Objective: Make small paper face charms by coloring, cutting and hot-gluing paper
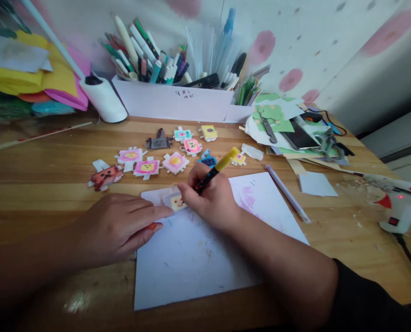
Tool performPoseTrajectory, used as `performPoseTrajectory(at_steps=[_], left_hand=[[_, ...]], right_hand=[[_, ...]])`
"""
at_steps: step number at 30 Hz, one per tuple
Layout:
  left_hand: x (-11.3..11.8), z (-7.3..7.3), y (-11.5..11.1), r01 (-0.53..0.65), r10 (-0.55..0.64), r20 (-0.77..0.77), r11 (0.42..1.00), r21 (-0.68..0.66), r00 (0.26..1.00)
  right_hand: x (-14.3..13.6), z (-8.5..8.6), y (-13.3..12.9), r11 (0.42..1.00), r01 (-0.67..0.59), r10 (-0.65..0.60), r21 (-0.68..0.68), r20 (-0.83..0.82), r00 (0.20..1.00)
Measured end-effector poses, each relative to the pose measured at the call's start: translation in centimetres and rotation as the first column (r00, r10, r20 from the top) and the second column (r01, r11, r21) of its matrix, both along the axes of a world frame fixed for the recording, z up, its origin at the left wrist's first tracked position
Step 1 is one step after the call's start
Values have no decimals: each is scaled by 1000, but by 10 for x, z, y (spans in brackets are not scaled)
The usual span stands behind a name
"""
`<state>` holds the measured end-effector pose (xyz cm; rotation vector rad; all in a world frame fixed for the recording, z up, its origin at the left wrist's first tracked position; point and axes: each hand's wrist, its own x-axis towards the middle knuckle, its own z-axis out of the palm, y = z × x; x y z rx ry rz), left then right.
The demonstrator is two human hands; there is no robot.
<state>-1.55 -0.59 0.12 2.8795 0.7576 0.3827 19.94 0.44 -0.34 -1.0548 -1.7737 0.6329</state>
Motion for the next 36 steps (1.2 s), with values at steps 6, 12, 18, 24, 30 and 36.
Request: performPoseTrajectory(at_steps=[6,12,18,24,30,36], left_hand=[[3,0,-1,-15,13,-60,1000,-27,998],[5,3,-2,-28,21,-101,997,-72,995],[5,2,-1,-37,25,-116,994,-106,993],[5,4,-2,-42,24,-139,991,-128,990],[3,1,-2,-29,24,-51,995,-99,998],[-1,4,4,-187,237,213,955,-232,948]], right_hand=[[-1,-1,1,1000,-21,21,-2,79,997],[-1,-3,1,1000,-27,26,2,107,994],[-1,-3,2,999,-16,12,28,125,992],[-1,-4,1,1000,-23,21,21,122,992],[4,-6,3,998,58,-58,5,4,998],[9,-11,14,989,125,-146,-77,-471,870]])
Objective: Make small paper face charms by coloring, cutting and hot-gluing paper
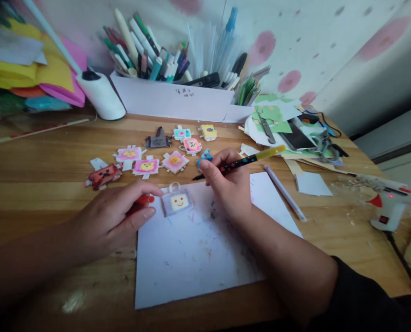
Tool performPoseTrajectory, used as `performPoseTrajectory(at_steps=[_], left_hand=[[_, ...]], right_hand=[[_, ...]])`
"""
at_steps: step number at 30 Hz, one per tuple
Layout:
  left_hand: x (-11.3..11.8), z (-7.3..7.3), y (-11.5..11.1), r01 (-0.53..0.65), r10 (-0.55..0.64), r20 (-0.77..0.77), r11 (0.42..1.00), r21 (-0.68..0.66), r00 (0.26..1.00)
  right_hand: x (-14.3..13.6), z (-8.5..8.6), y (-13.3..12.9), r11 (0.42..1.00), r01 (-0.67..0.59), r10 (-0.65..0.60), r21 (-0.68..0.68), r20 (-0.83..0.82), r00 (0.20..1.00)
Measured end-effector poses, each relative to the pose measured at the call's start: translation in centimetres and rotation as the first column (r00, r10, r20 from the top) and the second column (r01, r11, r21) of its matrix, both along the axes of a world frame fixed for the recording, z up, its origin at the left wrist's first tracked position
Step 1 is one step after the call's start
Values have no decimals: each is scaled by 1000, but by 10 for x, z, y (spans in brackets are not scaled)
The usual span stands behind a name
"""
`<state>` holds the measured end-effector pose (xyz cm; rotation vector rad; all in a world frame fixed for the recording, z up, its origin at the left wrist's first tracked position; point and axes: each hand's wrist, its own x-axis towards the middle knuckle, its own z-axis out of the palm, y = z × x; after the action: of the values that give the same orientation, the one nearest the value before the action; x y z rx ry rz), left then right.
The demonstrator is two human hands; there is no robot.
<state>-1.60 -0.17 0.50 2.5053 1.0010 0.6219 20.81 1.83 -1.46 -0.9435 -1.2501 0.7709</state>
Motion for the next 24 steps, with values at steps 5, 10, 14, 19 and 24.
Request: performPoseTrajectory(at_steps=[5,10,14,19,24], left_hand=[[1,0,8,-107,109,51,993,-57,993],[-1,-2,10,-104,119,108,985,-136,987],[-1,-2,9,-78,109,158,979,-188,981],[1,-2,8,-38,75,186,980,-195,980],[1,-4,6,-4,38,203,987,-163,978]], right_hand=[[1,5,-3,985,-171,171,12,-152,973],[-1,7,-19,916,-396,387,-69,-112,915],[-3,8,-24,909,-401,399,-118,-38,916],[-7,14,-24,895,-409,422,-179,37,906],[-13,16,-25,908,-373,399,-192,126,908]])
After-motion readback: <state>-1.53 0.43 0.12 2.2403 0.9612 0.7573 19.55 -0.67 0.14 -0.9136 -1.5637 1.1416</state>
